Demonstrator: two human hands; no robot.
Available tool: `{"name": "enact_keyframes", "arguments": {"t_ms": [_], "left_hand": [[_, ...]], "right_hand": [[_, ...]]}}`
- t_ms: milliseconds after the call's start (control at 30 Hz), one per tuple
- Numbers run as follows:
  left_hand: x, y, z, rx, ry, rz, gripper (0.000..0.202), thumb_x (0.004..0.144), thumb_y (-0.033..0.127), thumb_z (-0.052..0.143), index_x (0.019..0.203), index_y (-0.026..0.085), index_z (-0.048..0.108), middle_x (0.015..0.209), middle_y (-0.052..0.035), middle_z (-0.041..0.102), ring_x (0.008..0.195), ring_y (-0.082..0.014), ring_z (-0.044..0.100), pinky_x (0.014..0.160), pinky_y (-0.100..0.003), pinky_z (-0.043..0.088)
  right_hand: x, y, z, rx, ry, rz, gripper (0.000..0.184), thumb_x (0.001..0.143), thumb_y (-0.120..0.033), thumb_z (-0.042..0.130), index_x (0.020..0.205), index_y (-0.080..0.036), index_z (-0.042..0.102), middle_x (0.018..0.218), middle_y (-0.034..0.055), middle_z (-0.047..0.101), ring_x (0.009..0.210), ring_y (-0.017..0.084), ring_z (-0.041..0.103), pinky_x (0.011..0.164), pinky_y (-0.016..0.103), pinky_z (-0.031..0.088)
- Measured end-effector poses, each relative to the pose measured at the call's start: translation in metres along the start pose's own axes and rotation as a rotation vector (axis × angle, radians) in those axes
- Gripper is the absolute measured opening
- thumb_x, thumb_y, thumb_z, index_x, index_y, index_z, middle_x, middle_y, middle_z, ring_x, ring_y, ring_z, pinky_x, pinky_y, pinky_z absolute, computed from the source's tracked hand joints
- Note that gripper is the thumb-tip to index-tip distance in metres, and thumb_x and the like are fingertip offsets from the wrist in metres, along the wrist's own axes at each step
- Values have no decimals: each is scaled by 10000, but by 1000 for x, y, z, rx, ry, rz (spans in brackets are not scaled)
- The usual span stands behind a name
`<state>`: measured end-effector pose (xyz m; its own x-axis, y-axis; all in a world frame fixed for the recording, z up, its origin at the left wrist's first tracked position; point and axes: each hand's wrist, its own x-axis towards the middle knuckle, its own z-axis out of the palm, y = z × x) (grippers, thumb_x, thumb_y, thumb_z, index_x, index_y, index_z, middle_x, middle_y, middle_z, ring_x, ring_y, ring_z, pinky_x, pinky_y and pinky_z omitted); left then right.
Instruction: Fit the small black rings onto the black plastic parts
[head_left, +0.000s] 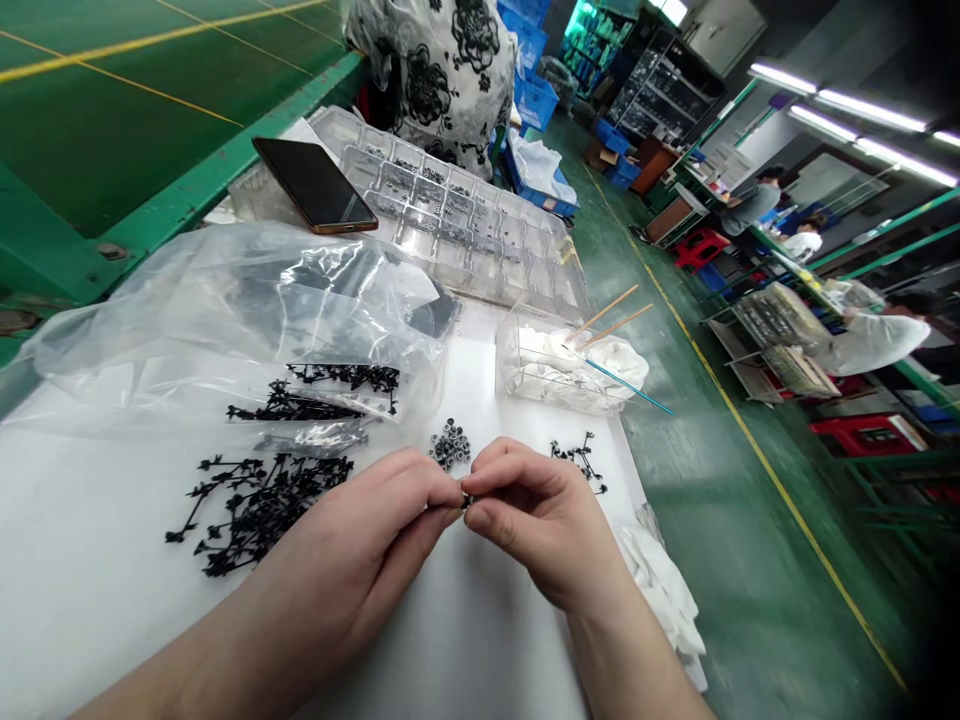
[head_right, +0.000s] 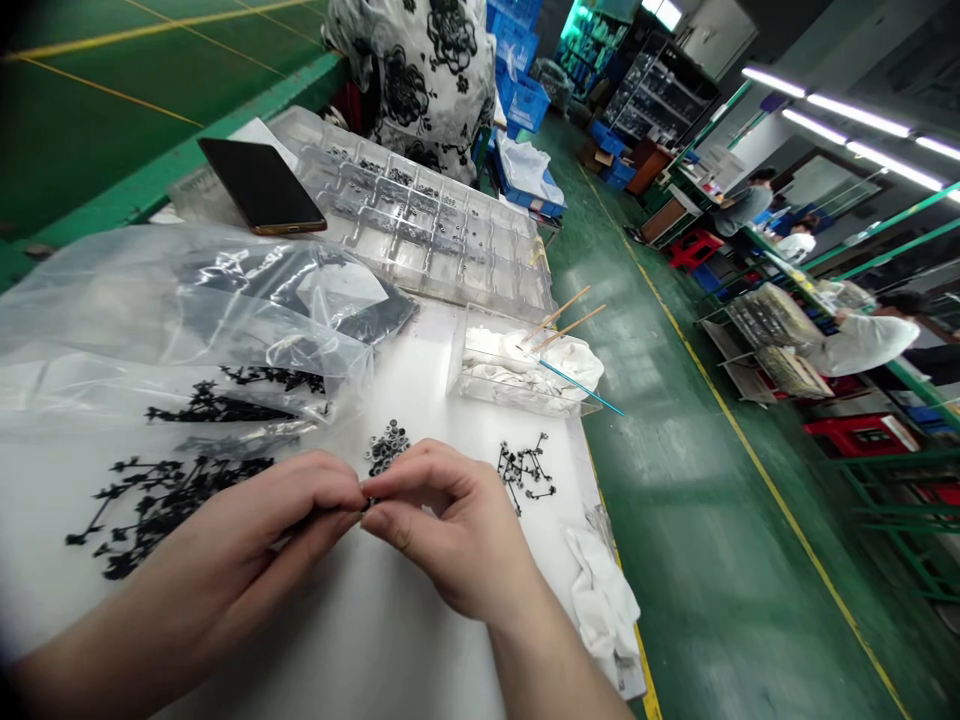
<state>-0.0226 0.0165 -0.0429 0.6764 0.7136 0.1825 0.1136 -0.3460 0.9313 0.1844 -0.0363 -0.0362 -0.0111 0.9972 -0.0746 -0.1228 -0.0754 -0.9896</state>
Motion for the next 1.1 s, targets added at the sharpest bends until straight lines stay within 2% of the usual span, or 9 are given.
{"name": "enact_keyframes", "arguments": {"t_ms": [167,333,567,667,733,833,933,1000,1100], "left_hand": [[-2,-6,-2,73,17,86,292,1101,126,471,1084,291,711,1018,10,670,863,-126,657,752,-220,493],[-2,-8,1,131,55,89,229,1111,159,502,1019,245,693,971,4,689,847,-148,670,759,-254,494],[0,-3,2,172,114,8,131,1069,214,589,959,251,649,886,8,660,786,-174,644,724,-289,486],[-2,-5,0,73,132,-73,67,1071,331,638,1048,281,676,843,15,657,724,-176,623,665,-283,484],[-4,-9,-3,-79,136,-204,155,1086,430,630,1159,304,680,947,-4,718,829,-190,677,708,-270,525],[-5,-15,-7,-301,146,-370,257,1097,508,612,1275,331,667,1147,-23,753,971,-194,698,808,-266,559],[-2,-16,-9,-441,101,-396,209,1118,454,593,1218,296,686,974,-11,745,815,-162,663,772,-266,551],[1,-13,-7,-509,55,-387,191,1126,407,581,1193,264,688,931,-17,746,726,-149,643,717,-273,550],[5,-9,-5,-560,27,-359,202,1108,390,611,1210,233,687,1063,-67,785,720,-155,667,631,-269,549]], "right_hand": [[1,-2,-2,47,-45,151,164,835,-287,945,981,-272,874,897,23,759,827,141,694,746,260,550],[-2,-1,-3,-72,7,80,180,771,-255,982,877,-235,838,854,19,758,788,145,693,708,259,543],[-3,-4,1,-140,-3,-82,195,836,-311,919,779,-212,761,791,40,747,704,156,679,634,286,541],[0,-3,0,-107,30,-67,254,829,-372,923,774,-209,736,783,38,723,673,151,652,600,283,528],[1,-6,-4,-67,45,-87,242,849,-394,906,832,-213,746,821,32,706,659,135,624,582,268,506],[-4,-22,-15,-84,157,-182,215,899,-412,865,900,-229,752,847,15,667,648,122,579,569,257,469],[-19,-54,-31,-282,396,-208,209,916,-422,851,943,-230,772,835,17,668,673,133,571,585,258,466],[-33,-74,-42,-452,502,-133,243,922,-448,835,972,-215,787,806,22,672,685,142,564,602,263,464],[-46,-85,-58,-628,527,46,341,926,-525,782,937,-184,788,739,16,643,652,146,519,581,273,418]]}}
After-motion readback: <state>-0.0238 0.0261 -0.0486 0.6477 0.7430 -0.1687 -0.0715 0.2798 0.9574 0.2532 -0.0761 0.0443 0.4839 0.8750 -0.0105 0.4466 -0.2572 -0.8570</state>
